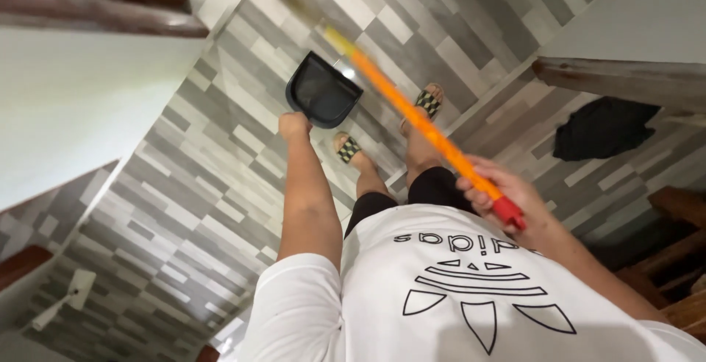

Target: Sweep the floor with a broom and dustpan, then fold a towel on a bed.

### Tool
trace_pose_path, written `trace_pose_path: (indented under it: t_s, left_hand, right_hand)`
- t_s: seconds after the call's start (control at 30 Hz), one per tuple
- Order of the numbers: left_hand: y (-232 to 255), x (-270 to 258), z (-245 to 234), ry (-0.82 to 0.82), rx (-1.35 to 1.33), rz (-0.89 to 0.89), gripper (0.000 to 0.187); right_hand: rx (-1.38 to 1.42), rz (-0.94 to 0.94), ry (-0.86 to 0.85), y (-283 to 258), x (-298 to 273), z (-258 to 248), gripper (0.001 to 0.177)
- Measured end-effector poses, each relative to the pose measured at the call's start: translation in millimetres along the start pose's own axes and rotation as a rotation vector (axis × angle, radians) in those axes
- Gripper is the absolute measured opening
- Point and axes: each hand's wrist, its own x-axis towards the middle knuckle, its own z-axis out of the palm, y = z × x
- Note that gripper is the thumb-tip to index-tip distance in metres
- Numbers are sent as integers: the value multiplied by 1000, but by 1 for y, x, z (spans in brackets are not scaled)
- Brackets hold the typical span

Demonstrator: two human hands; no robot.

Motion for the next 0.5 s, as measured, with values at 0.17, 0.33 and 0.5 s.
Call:
trace_pose_path:
  t_s: [0.17, 0.33, 0.5]
  left_hand:
    - [-44, -13, -20, 80, -461, -114, 18]
    - [-84, -20, -39, 88, -710, -110, 18]
    - [-116, -1, -35, 84, -657, -114, 16]
  right_hand:
    - [-104, -143, 22, -25, 47, 14, 49]
    - [-187, -312, 97, -18, 171, -12, 28]
    - [-106, -65, 222, 70, 216, -31, 22]
